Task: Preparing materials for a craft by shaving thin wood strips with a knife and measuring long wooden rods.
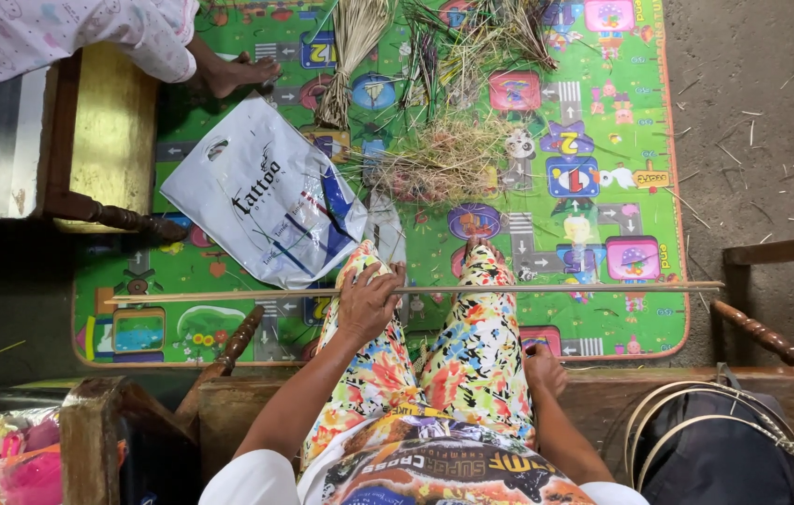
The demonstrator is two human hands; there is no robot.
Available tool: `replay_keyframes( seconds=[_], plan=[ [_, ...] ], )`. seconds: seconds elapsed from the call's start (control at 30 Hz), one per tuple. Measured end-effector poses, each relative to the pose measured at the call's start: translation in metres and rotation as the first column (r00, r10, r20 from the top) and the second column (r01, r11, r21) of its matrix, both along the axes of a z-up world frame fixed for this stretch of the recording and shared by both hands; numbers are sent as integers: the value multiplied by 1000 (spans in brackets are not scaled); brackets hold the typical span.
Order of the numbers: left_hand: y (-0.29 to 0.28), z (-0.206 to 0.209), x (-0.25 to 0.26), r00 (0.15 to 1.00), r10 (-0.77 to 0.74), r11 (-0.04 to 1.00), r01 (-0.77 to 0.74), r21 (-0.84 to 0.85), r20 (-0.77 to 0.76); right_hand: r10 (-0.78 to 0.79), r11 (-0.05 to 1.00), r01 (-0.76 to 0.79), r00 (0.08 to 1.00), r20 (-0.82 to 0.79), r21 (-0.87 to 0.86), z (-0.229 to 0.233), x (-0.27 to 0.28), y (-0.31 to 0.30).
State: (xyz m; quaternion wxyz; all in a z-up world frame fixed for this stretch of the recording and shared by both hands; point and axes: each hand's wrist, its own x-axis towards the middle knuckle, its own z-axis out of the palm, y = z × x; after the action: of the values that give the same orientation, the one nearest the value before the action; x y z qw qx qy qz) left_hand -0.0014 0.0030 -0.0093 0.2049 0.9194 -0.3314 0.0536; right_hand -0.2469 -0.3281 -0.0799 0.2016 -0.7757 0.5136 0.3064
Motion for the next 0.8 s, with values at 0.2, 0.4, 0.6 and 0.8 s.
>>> replay_keyframes(
  seconds=[0.2,0.4,0.6,0.8],
  plan=[
    [-2,18,-1,1000,-3,1000,3,-8,-26,-3,1000,2,1000,-23,-11,-22,-7,-5],
    [1,-1,0,999,-1,994,6,-109,45,0,1000,1,1000,25,-31,-8,-5,1],
    [4,0,3,988,-27,991,47,-129,154,-321,924,378,673,666,63,-37,3,1],
    [-35,-18,3,998,-47,999,47,14,-43,-319,916,320,214,923,242,109,68,58]
  ],
)
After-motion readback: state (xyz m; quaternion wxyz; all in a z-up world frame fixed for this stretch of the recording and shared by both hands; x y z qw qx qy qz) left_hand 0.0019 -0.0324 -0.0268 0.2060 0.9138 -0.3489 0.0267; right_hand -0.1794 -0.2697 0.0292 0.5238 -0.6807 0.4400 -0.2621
